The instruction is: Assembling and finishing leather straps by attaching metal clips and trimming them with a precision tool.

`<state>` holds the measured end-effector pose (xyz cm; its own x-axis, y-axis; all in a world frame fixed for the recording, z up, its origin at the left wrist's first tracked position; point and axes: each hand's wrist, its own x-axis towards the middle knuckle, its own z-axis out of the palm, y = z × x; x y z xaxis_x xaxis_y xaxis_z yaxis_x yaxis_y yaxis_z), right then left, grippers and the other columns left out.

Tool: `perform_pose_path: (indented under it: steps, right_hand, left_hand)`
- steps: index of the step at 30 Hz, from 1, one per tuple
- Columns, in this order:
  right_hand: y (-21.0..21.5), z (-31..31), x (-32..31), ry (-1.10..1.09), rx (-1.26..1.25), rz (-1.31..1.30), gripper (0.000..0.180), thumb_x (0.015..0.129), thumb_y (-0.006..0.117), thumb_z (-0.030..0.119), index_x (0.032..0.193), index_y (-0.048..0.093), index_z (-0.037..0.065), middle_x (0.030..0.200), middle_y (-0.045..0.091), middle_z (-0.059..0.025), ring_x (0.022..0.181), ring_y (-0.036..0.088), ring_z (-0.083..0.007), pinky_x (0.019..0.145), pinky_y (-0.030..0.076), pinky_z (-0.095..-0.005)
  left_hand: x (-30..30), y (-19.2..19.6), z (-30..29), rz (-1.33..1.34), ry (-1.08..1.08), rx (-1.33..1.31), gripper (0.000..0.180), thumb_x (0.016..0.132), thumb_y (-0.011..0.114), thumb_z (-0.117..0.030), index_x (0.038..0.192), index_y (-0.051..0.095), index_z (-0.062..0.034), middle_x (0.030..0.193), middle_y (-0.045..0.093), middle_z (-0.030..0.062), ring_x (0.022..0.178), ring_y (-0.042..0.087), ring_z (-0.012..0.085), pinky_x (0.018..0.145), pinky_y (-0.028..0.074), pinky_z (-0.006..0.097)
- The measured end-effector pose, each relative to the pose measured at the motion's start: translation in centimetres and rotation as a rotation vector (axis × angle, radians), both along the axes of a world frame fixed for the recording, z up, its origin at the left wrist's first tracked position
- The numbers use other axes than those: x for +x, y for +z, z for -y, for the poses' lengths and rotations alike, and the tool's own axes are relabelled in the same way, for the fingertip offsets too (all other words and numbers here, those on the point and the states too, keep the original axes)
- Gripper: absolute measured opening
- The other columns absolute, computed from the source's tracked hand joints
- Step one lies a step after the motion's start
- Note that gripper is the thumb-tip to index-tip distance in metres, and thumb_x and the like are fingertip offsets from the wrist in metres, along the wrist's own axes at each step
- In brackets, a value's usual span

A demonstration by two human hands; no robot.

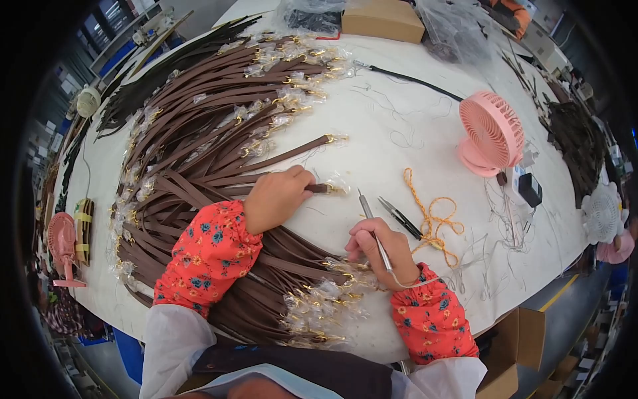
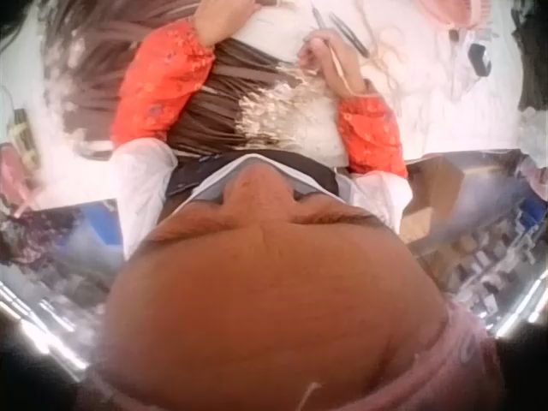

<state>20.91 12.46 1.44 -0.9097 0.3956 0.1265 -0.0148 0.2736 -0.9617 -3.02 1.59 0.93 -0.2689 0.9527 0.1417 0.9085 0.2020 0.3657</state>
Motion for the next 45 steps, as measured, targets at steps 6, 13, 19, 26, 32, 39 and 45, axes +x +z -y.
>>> perform_pose_path:
  steps: [6, 13, 19, 26, 32, 39, 45]
  right_hand:
    - [0.6, -0.1, -0.7, -0.115, 0.492, -0.133, 0.014, 0.091, 0.060, 0.006, 0.104, 0.058, 0.004, 0.090, 0.067, -0.0108, 0.080, 0.065, -0.0254, 0.072, 0.050, -0.0334]
    - [0.0, -0.2, -1.7, -0.127, 0.480, -0.106, 0.023, 0.081, 0.064, -0.005, 0.101, 0.060, 0.006, 0.088, 0.064, -0.0107, 0.079, 0.058, -0.0293, 0.070, 0.047, -0.0376]
    - [-0.1, -1.0, -1.4, -0.093, 0.632, -0.075, 0.023, 0.078, 0.066, -0.008, 0.095, 0.061, 0.007, 0.080, 0.060, -0.0096, 0.073, 0.057, -0.0268, 0.063, 0.045, -0.0342]
    - [0.8, -2.2, 0.1, -0.075, 0.767, 0.052, 0.022, 0.078, 0.064, -0.005, 0.096, 0.060, 0.007, 0.079, 0.059, -0.0112, 0.074, 0.056, -0.0316, 0.066, 0.046, -0.0398]
    - [0.4, -1.2, -0.2, -0.150, 0.256, -0.079, 0.027, 0.101, 0.048, 0.018, 0.120, 0.054, 0.000, 0.100, 0.063, -0.0131, 0.088, 0.063, -0.0186, 0.078, 0.049, -0.0296]
    - [0.1, -0.8, -1.1, -0.203, -0.123, -0.064, 0.034, 0.102, 0.043, 0.018, 0.130, 0.046, -0.001, 0.107, 0.060, -0.0112, 0.089, 0.062, -0.0152, 0.080, 0.048, -0.0276]
    - [-0.5, -0.4, -1.2, -0.282, -0.227, -0.065, 0.036, 0.103, 0.041, 0.017, 0.134, 0.043, -0.001, 0.108, 0.059, -0.0114, 0.087, 0.061, -0.0139, 0.082, 0.048, -0.0274]
  left_hand:
    - [3.0, -1.1, 0.1, 0.413, -0.419, 0.067, 0.019, 0.084, 0.068, -0.014, 0.098, 0.061, -0.0028, 0.091, 0.060, 0.0146, 0.079, 0.061, 0.0332, 0.071, 0.048, 0.041]
    - [3.3, -0.3, -0.2, 0.477, -0.330, 0.078, 0.027, 0.080, 0.072, -0.011, 0.101, 0.057, -0.0028, 0.095, 0.057, 0.0107, 0.071, 0.058, 0.0270, 0.067, 0.048, 0.037]
    - [3.3, -0.6, 0.0, 0.426, -0.389, 0.101, 0.024, 0.081, 0.070, -0.009, 0.099, 0.057, -0.0040, 0.093, 0.057, 0.0111, 0.073, 0.059, 0.0273, 0.067, 0.048, 0.037]
    - [3.7, 0.3, 0.1, 0.478, -0.381, 0.043, 0.027, 0.079, 0.072, -0.008, 0.101, 0.056, -0.0047, 0.096, 0.056, 0.0098, 0.075, 0.058, 0.0244, 0.067, 0.048, 0.035]
    - [3.4, 0.1, -0.1, 0.507, -0.386, 0.024, 0.032, 0.077, 0.075, -0.008, 0.102, 0.055, -0.0049, 0.098, 0.054, 0.0091, 0.075, 0.056, 0.0227, 0.067, 0.048, 0.034]
    - [3.4, 0.7, -0.1, 0.500, -0.396, 0.013, 0.032, 0.077, 0.073, -0.006, 0.106, 0.061, -0.0091, 0.097, 0.055, 0.0092, 0.081, 0.060, 0.0251, 0.071, 0.050, 0.034]
    - [3.9, 0.0, 0.2, 0.314, -0.486, 0.098, 0.021, 0.079, 0.069, -0.009, 0.098, 0.066, -0.0179, 0.093, 0.057, 0.0053, 0.090, 0.060, 0.0277, 0.073, 0.050, 0.038]
